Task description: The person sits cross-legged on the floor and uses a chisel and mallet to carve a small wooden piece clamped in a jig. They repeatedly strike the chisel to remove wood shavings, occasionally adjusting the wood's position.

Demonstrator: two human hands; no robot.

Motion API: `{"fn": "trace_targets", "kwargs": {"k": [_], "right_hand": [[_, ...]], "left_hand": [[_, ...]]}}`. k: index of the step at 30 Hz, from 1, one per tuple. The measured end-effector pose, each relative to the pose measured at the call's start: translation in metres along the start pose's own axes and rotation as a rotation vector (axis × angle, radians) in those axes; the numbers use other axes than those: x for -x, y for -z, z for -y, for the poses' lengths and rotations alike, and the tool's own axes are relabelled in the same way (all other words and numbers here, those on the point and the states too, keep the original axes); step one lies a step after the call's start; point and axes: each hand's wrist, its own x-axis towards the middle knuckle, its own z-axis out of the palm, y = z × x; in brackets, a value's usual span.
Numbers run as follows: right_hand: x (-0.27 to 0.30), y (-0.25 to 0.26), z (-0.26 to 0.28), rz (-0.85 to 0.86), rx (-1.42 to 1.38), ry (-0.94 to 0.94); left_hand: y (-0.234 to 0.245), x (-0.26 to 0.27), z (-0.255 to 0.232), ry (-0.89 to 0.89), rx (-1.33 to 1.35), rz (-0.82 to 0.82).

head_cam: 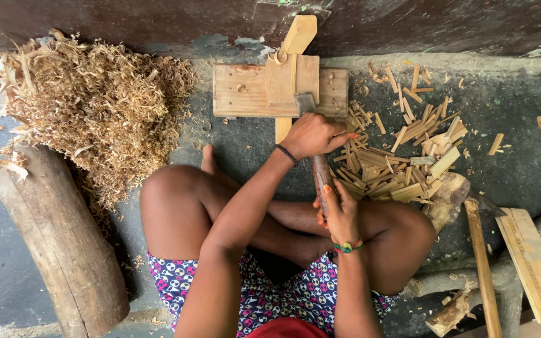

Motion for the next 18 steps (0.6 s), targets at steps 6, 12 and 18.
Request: {"fn": "trace_targets", "kwargs": {"k": [6,12,18], "right_hand": [[-0.002,0.0002,0.0029,0.006,0.01,-0.001],[-0.0043,0.0006,0.0027,0.015,0.03,-0.01],[-0.0063,0.0025,0.0068,0.021,0.102,-0.044]], "left_hand": [[0.0008,-0.0006,0.0006,-0.002,0.006,-0.036],[0.0025,0.0016,0.0026,0.019,0.016,-0.026],[-0.0047,0.001,0.0085,0.05,0.046,-0.025]]}}
